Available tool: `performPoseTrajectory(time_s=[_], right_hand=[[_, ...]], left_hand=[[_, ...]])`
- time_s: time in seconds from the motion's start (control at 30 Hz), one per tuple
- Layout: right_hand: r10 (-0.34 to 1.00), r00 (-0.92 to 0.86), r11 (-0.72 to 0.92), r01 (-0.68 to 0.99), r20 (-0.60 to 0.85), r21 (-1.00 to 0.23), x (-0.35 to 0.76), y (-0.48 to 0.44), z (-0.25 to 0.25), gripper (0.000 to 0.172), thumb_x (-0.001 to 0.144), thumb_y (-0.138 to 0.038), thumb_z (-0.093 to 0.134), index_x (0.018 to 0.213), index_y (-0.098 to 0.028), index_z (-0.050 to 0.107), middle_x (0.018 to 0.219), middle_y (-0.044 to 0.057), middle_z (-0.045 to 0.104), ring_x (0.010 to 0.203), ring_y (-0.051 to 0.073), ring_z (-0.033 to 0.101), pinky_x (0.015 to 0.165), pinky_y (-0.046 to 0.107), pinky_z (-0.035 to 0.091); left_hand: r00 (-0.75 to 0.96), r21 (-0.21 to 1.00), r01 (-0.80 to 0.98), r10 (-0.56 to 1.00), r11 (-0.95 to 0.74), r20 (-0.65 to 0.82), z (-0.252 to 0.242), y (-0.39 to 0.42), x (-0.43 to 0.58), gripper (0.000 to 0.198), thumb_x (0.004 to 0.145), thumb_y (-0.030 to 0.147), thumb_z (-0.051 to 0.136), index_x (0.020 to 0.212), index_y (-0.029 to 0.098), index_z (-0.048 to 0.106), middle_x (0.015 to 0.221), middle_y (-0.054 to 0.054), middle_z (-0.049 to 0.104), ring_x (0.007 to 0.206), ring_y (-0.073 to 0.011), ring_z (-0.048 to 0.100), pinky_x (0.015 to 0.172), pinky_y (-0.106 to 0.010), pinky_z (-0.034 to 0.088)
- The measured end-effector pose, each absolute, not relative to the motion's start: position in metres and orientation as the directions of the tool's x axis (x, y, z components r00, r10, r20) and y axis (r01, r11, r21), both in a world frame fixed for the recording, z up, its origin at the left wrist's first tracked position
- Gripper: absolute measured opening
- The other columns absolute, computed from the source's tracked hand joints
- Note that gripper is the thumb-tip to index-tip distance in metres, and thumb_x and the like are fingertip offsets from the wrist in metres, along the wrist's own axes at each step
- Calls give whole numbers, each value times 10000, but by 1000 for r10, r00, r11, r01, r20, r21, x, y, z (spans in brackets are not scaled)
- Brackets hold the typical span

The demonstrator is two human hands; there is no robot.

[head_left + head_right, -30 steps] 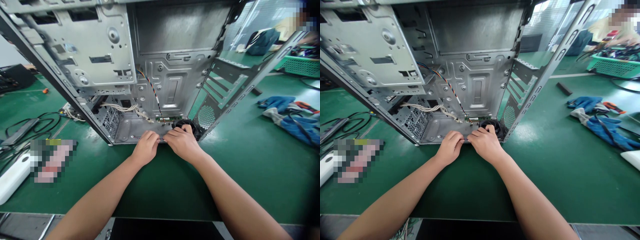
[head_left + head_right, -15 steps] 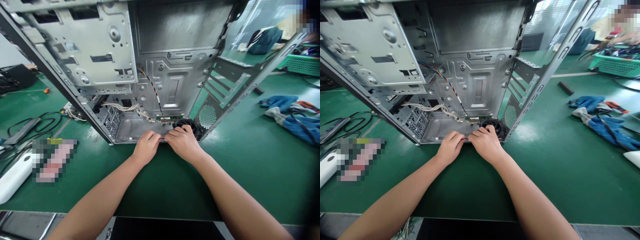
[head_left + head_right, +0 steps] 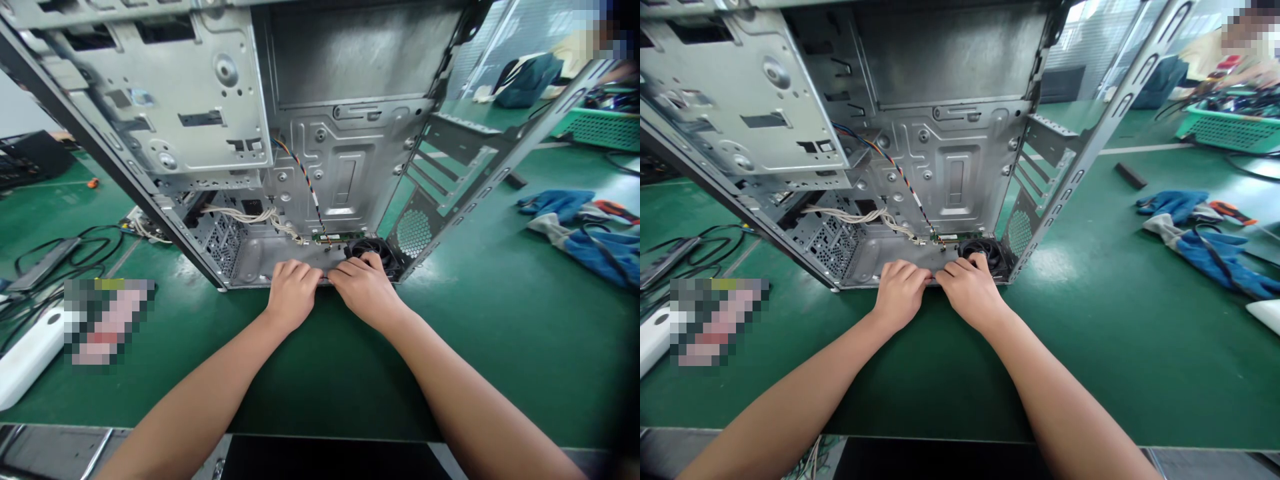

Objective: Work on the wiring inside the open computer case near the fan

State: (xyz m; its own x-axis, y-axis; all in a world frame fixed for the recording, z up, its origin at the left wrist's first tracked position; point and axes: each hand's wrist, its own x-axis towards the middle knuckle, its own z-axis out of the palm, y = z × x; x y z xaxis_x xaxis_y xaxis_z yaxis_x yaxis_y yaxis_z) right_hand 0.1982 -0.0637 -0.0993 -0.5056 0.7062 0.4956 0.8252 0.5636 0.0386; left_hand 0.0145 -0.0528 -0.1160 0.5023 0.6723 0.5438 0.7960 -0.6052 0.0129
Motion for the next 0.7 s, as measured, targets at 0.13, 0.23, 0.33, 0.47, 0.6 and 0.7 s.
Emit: performPoseTrajectory(time_s=[0.13,0.23,0.33,0.47,0.6,0.7], right_hand=[[720,-498,554,832,484,31,199,-64,-102,243,929,-136,454,792,-186,648,738,19,613,758,150,480,843,337,220],[724,-493,549,835,483,29,198,-64,-103,242,935,-144,452,798,-191,645,748,18,619,767,153,478,843,340,217],[724,-494,546,837,482,38,197,-64,-102,250,944,-151,443,797,-194,641,749,17,619,769,154,473,848,344,213],[725,-500,545,837,473,49,197,-65,-102,251,950,-160,438,802,-195,639,743,16,614,772,157,465,849,346,210],[732,-496,542,839,467,41,197,-64,-102,250,945,-155,437,804,-193,640,754,19,617,781,157,459,853,346,209],[741,-492,540,841,457,31,196,-64,-103,240,930,-141,444,803,-189,642,759,25,620,783,159,459,864,348,208]], left_hand=[[518,18,781,665,-624,538,-115,-52,14,186,942,179,471,841,201,626,742,-38,620,820,-219,521,721,-367,331],[519,26,773,655,-634,549,-114,-52,13,204,956,198,458,844,199,628,743,-38,613,791,-207,516,710,-354,342],[520,38,763,647,-645,558,-115,-51,12,215,965,228,453,844,192,628,764,-42,610,782,-201,513,702,-345,351],[512,42,767,649,-641,563,-116,-51,12,197,960,231,470,838,188,619,772,-39,607,777,-197,522,686,-335,348],[510,34,770,645,-638,569,-115,-51,12,191,954,216,479,822,188,614,747,-31,615,769,-197,529,686,-337,344],[518,16,773,645,-634,562,-114,-51,12,207,953,202,475,798,195,612,739,-28,627,762,-197,532,688,-344,337]])
